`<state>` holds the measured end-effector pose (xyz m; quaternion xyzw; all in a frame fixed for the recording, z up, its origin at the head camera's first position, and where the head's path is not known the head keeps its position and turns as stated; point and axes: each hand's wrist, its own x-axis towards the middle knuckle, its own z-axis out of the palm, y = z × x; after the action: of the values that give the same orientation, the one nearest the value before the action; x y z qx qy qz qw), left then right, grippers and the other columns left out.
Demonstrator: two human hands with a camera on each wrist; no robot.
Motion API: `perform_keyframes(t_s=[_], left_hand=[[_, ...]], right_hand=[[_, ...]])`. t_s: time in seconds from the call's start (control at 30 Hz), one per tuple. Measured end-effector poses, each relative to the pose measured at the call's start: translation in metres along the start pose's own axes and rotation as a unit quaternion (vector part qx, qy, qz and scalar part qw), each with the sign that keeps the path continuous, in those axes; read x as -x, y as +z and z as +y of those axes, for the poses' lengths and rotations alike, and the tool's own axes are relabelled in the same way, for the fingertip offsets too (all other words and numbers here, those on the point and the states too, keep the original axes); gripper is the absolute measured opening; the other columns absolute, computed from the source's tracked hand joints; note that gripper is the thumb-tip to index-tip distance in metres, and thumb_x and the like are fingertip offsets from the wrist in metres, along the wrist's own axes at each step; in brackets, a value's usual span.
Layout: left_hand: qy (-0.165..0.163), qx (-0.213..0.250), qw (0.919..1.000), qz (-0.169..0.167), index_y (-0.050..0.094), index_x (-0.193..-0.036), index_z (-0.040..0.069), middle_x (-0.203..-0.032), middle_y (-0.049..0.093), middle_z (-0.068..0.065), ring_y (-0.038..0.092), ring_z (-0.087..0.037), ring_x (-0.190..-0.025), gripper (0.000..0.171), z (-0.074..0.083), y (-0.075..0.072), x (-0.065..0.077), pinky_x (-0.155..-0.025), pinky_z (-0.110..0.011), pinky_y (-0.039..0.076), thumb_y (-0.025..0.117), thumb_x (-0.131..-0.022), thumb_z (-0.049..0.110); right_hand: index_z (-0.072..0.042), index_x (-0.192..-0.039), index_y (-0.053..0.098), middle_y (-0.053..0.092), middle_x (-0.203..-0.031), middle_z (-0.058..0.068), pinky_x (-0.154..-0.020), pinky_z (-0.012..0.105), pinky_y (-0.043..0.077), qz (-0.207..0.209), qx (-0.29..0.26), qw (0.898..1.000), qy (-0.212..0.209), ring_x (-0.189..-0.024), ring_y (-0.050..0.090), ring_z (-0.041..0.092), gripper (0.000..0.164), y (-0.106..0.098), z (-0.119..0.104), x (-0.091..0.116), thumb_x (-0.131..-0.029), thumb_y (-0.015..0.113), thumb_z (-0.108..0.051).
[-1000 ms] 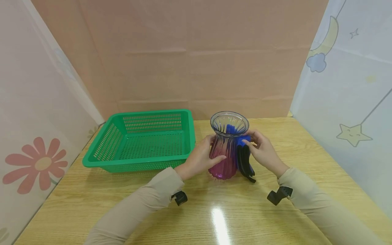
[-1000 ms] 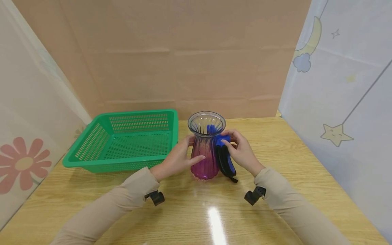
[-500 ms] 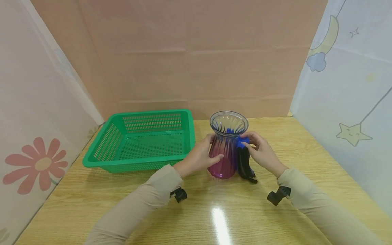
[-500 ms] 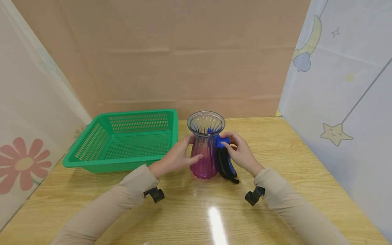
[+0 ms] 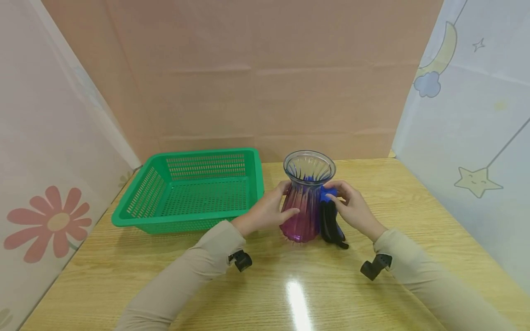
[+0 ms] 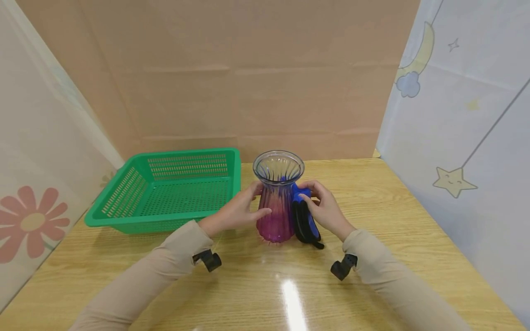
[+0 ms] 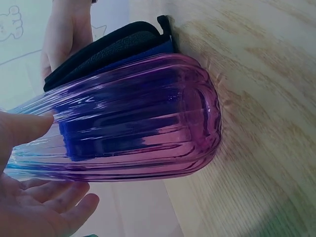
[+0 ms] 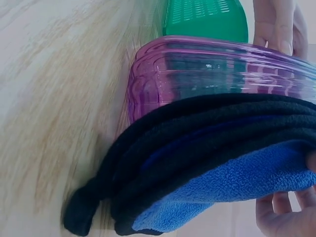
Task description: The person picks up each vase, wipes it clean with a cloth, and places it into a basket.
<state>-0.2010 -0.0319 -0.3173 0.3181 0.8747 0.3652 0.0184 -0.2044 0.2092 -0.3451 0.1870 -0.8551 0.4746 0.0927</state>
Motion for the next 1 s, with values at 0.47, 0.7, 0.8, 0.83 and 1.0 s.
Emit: perform_keyframes(t_s=[0.47, 0.7, 0.8, 0.83, 1.0], left_hand=[[0.014, 0.002, 0.9999, 0.004, 0.027, -0.14, -0.002, -0.136, 0.049, -0.02, 0.051, -0.029, -0.124, 0.066, 0.0, 0.001, 0.001, -0.107, -0.039, 0.041, 0.064, -0.089, 0.018], [0.016, 0.005, 0.9998, 0.006, 0.027, -0.14, -0.002, -0.136, 0.049, -0.019, 0.052, -0.029, -0.123, 0.067, 0.0, 0.001, 0.001, -0.106, -0.039, 0.042, 0.065, -0.088, 0.018], [0.014, 0.007, 0.9999, 0.004, 0.026, -0.14, -0.002, -0.137, 0.048, -0.019, 0.051, -0.029, -0.124, 0.067, 0.0, 0.001, 0.001, -0.106, -0.04, 0.042, 0.064, -0.088, 0.018], [0.013, 0.008, 0.9999, 0.003, 0.026, -0.14, -0.002, -0.137, 0.048, -0.019, 0.051, -0.029, -0.124, 0.067, 0.0, 0.001, 0.001, -0.106, -0.04, 0.042, 0.064, -0.088, 0.018], [0.012, 0.012, 0.9999, -0.001, 0.025, -0.141, -0.002, -0.138, 0.047, -0.02, 0.05, -0.029, -0.125, 0.068, 0.0, 0.001, 0.001, -0.106, -0.039, 0.042, 0.063, -0.089, 0.017]], right_hand=[[0.004, -0.112, 0.053, 0.06, -0.111, 0.015, -0.072, 0.009, 0.048, 0.027, 0.007, 1.0, -0.014, -0.089, 0.054, -0.007, 0.023, -0.004, -0.013, -0.003, -0.094, 0.054, -0.009], [0.006, -0.114, 0.054, 0.055, -0.099, -0.026, -0.074, 0.006, 0.048, 0.05, -0.017, 0.998, -0.034, -0.088, 0.055, -0.007, 0.026, -0.008, -0.025, -0.008, -0.093, 0.055, -0.01], [0.008, -0.113, 0.054, 0.054, -0.095, -0.031, -0.073, 0.005, 0.048, 0.06, -0.026, 0.997, -0.038, -0.087, 0.055, -0.007, 0.026, -0.01, -0.031, -0.009, -0.093, 0.055, -0.009], [0.008, -0.113, 0.054, 0.055, -0.093, -0.031, -0.072, 0.005, 0.048, 0.063, -0.029, 0.997, -0.039, -0.086, 0.055, -0.007, 0.026, -0.011, -0.033, -0.009, -0.093, 0.055, -0.008], [0.01, -0.113, 0.053, 0.056, -0.09, -0.03, -0.07, 0.005, 0.046, 0.077, -0.038, 0.996, -0.039, -0.083, 0.053, -0.009, 0.023, -0.015, -0.038, -0.012, -0.092, 0.054, -0.001]])
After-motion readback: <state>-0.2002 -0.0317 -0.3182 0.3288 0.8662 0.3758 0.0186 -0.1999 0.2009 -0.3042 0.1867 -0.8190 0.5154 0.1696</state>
